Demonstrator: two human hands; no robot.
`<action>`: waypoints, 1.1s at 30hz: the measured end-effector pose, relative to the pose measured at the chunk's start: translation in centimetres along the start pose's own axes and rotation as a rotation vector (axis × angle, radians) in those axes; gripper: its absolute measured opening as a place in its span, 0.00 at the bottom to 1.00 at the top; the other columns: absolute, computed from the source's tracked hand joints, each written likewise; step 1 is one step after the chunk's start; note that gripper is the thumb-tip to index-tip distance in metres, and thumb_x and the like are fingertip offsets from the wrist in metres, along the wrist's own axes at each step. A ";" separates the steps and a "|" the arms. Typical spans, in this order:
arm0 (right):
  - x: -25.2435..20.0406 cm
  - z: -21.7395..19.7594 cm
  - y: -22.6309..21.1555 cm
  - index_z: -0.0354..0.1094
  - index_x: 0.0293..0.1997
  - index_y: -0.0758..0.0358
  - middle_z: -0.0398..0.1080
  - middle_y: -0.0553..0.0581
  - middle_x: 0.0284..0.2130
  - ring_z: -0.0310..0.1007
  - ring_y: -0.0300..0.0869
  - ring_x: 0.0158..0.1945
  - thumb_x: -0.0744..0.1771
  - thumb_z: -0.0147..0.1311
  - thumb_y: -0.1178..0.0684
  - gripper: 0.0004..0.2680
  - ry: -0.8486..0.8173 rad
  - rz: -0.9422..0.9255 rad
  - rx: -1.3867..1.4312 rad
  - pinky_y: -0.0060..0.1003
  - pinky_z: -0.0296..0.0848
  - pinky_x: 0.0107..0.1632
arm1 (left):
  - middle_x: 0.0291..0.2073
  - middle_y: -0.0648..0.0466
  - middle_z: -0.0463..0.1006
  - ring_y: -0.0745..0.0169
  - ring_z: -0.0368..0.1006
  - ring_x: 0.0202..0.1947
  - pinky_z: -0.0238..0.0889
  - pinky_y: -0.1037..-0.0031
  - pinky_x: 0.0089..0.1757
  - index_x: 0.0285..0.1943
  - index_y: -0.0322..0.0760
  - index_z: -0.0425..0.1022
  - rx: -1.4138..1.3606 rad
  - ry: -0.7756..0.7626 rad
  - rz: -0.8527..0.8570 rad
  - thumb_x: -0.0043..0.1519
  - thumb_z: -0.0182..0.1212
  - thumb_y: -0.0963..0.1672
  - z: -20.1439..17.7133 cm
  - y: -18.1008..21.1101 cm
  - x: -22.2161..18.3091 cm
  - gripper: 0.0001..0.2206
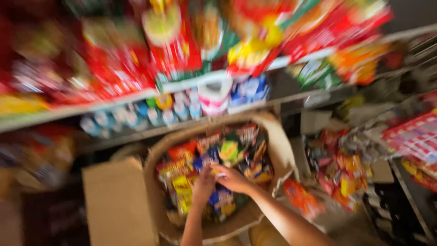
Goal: The person repeatedly picks up various snack packages from a cardboard box on the floor and places them onto a nearby shelf. The person handles multiple types of snacks, including chips and crackers, arranging them on the shelf by hand.
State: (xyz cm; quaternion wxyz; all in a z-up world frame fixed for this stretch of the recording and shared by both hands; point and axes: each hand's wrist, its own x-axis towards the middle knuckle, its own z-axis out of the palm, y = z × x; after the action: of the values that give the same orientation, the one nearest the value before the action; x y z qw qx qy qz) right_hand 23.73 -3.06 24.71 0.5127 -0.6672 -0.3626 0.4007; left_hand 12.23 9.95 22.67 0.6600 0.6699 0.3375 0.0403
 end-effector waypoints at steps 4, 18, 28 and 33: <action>-0.1 -3.4 -9.7 0.54 0.74 0.63 0.62 0.55 0.68 0.64 0.36 0.66 0.70 0.52 0.61 0.21 0.142 -0.187 0.015 0.35 0.66 0.64 | 0.48 0.45 0.84 0.59 0.80 0.49 0.71 0.69 0.49 0.64 0.32 0.71 0.128 0.028 0.507 0.66 0.55 0.41 -1.0 11.2 0.8 0.17; -2.1 -22.8 -47.4 0.59 0.71 0.61 0.66 0.55 0.66 0.66 0.40 0.64 0.70 0.50 0.57 0.19 0.462 -0.705 -0.106 0.37 0.67 0.62 | 0.47 0.37 0.82 0.43 0.81 0.47 0.72 0.65 0.46 0.65 0.30 0.70 0.128 0.191 1.255 0.69 0.54 0.42 4.5 56.2 -6.1 0.16; 7.7 -40.6 -56.9 0.45 0.72 0.68 0.56 0.73 0.65 0.56 0.61 0.68 0.67 0.62 0.52 0.29 1.013 -0.905 -0.752 0.49 0.57 0.67 | 0.67 0.24 0.59 0.27 0.54 0.68 0.49 0.58 0.63 0.73 0.18 0.49 0.259 0.502 1.412 0.62 0.63 0.44 5.3 71.1 10.1 0.34; 7.8 -40.5 -56.8 0.46 0.74 0.61 0.65 0.68 0.63 0.66 0.57 0.66 0.64 0.61 0.50 0.31 0.799 -0.744 -0.745 0.46 0.64 0.65 | 0.65 0.27 0.63 0.32 0.60 0.67 0.55 0.61 0.63 0.74 0.21 0.48 0.196 0.359 1.188 0.60 0.63 0.46 4.9 70.3 10.8 0.37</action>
State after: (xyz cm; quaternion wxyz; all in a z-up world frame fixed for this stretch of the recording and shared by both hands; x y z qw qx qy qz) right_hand 59.57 -0.01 85.00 0.4471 -0.7273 -0.4653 -0.2338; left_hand 51.02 18.20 81.92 0.3935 0.7834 0.0156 0.4809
